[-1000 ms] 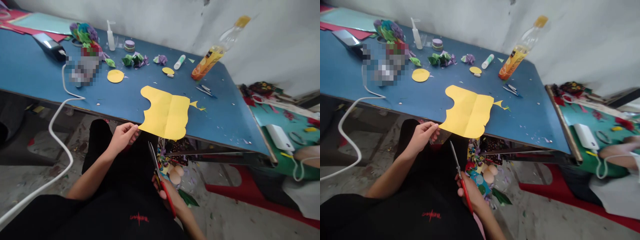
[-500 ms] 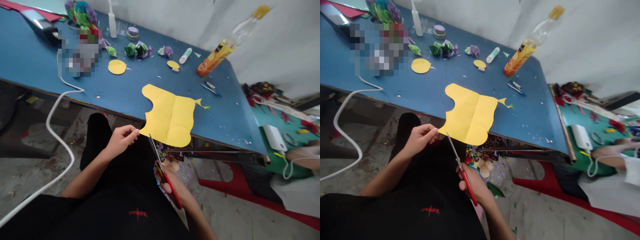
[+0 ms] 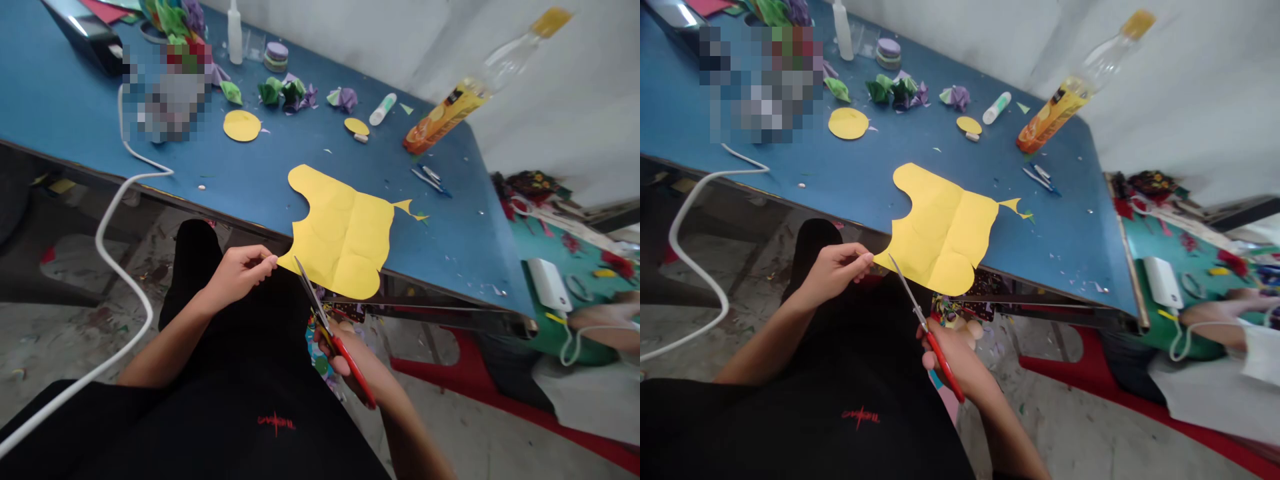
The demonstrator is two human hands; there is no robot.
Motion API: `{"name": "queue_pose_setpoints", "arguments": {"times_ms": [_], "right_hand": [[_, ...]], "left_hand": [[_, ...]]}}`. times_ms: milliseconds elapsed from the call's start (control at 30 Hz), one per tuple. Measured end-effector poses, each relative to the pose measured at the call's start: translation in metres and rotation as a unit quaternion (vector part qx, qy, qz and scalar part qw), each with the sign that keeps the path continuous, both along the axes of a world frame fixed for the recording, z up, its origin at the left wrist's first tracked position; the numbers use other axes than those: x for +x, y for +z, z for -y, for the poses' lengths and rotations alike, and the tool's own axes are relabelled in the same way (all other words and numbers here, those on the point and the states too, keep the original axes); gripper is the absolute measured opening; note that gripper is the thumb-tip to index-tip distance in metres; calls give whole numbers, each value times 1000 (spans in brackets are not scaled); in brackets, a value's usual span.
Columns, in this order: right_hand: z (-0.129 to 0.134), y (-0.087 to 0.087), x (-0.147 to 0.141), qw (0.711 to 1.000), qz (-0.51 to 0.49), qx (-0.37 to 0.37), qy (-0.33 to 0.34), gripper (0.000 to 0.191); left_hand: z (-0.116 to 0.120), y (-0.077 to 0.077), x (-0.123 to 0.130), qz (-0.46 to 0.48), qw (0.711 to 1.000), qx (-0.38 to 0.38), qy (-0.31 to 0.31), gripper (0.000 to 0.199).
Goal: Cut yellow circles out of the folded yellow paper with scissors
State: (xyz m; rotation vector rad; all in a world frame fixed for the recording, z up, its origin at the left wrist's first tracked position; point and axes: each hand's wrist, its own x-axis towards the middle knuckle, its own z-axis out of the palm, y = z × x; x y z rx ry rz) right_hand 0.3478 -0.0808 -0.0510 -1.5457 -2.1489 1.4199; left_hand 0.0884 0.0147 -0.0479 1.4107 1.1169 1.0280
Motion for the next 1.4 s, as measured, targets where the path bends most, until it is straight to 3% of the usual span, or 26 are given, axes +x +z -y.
{"name": "queue_pose_setpoints", "arguments": {"times_ms": [133, 467, 800, 1400], "right_hand": [[-4, 4, 1, 999, 27, -8, 17, 86], [-8, 10, 2, 1000, 17, -7, 23, 95], [-7, 12, 3, 994, -83, -67, 5, 96], [-17, 18, -2, 996, -45, -56, 44, 88]], "left_hand": [[-2, 1, -2, -6, 1000, 6, -11, 21], [-6, 0, -9, -19, 1000, 6, -21, 22], [-10, 5, -12, -53, 997, 29, -44, 25], [-14, 10, -19, -59, 997, 23, -47, 24]]}}
